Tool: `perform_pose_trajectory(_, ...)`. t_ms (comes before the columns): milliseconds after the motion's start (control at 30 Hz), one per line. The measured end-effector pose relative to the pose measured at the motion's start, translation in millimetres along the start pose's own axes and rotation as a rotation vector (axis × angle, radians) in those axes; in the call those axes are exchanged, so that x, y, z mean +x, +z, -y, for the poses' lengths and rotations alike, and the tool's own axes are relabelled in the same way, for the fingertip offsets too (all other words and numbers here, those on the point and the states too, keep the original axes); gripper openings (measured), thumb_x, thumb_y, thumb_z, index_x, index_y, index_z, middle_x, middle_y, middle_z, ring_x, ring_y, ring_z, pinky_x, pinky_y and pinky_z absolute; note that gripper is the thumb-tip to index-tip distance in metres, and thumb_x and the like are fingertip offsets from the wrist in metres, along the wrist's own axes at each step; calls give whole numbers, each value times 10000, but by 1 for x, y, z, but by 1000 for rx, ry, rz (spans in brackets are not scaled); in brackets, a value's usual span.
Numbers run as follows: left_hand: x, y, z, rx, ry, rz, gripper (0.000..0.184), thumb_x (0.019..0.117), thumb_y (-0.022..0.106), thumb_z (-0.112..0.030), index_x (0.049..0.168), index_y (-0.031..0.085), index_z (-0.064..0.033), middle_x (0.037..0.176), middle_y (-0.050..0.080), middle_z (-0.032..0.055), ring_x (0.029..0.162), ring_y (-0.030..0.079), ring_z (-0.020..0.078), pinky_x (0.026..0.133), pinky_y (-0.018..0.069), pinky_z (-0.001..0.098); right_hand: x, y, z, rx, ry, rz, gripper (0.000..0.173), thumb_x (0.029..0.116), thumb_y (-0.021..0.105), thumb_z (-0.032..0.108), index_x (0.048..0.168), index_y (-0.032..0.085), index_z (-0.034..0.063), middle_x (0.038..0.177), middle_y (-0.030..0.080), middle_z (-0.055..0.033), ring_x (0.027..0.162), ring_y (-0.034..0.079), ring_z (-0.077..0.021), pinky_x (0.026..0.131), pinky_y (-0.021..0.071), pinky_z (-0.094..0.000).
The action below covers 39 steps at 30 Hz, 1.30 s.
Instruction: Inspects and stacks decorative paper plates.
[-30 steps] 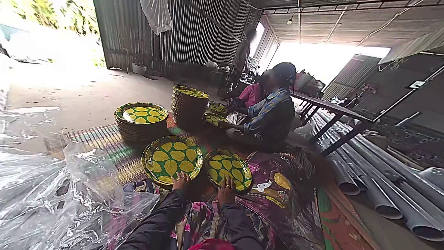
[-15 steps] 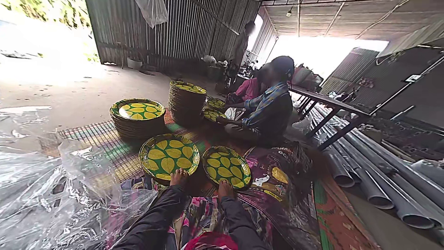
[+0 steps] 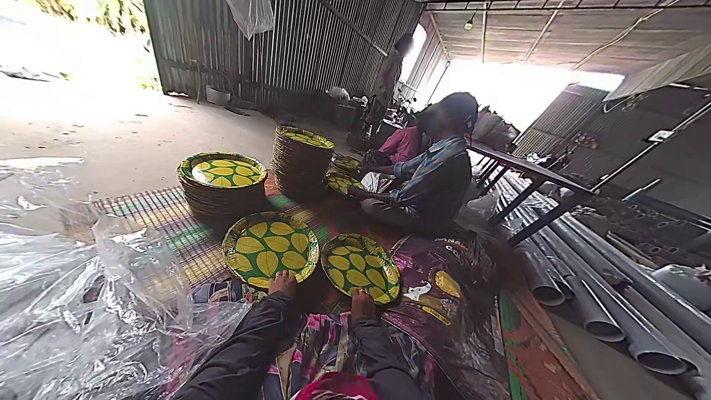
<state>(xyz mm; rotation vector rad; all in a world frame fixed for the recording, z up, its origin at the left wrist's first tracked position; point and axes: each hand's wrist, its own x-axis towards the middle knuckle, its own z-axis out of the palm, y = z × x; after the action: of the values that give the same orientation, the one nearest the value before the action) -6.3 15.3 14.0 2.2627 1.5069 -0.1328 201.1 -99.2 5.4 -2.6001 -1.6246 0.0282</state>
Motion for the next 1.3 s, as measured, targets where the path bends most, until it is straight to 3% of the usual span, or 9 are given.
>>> perform_pose_trajectory(100,0,-7,7,-110,13,-92,343,1035,563,-191,1299,675,-3,1505,529,235,1446,449,415,1131,416,595,19,-6,8,52,-41,-181,389,1046,431,21,1393,596,-45,1445,584,-260,1355,560,-418,1144,421,-530)
perform_pose_trajectory(167,-9,2,9,-274,193,-605,373,994,666,-198,1303,682,10,1425,579,298,1368,507,499,1121,395,642,42,13,17,98,-198,-619,307,976,516,43,1155,739,-68,1179,722,-284,1104,704,-463,975,546,-564)
perform_pose_trajectory(267,-15,-5,-3,-127,541,-1248,467,896,743,-200,1340,680,-71,1394,632,243,1304,582,491,1067,382,729,24,-34,63,84,-373,-417,298,1017,510,31,1212,706,-82,1252,694,-284,1206,659,-463,1061,505,-554)
perform_pose_trajectory(367,-23,-3,-2,-29,496,-1009,305,918,727,-124,1202,749,-14,1343,683,211,1333,592,432,1116,352,715,38,-13,87,118,-588,-517,226,921,581,-72,1078,743,-93,1133,734,-272,1105,705,-455,974,553,-558)
perform_pose_trajectory(467,-23,-25,10,-42,62,-212,321,1052,500,-94,1297,645,56,1382,620,263,1348,559,427,1098,444,590,46,1,90,109,-416,-196,458,963,661,90,1394,601,-51,1466,567,-256,1426,484,-419,1213,321,-546)
perform_pose_trajectory(567,-6,-31,19,-43,-81,18,387,1049,543,-190,1360,620,28,1484,534,274,1434,460,435,1147,378,620,48,16,66,87,-149,7,699,1005,645,248,1574,350,-30,1639,344,-242,1552,271,-400,1266,185,-556)
perform_pose_trajectory(1067,-11,-19,10,-94,23,-76,431,1051,553,-241,1429,582,-37,1498,531,237,1454,449,385,1171,369,561,32,-2,29,-11,75,212,431,1035,463,-11,1460,526,13,1435,567,-261,1360,538,-406,1105,454,-530)
perform_pose_trajectory(1200,-14,-9,5,-192,235,-497,600,988,613,-96,1565,446,-92,1596,425,242,1516,335,446,1207,291,603,26,-36,40,55,8,27,463,1037,441,-22,1481,547,56,1526,498,-263,1439,454,-423,1170,380,-533)
perform_pose_trajectory(1300,-25,0,-6,-111,511,-1038,614,864,785,-178,1443,610,-71,1505,546,247,1417,469,513,1119,287,768,20,-30,59,168,-278,-427,394,934,552,-86,1274,721,19,1243,677,-317,1191,637,-503,1030,497,-597)
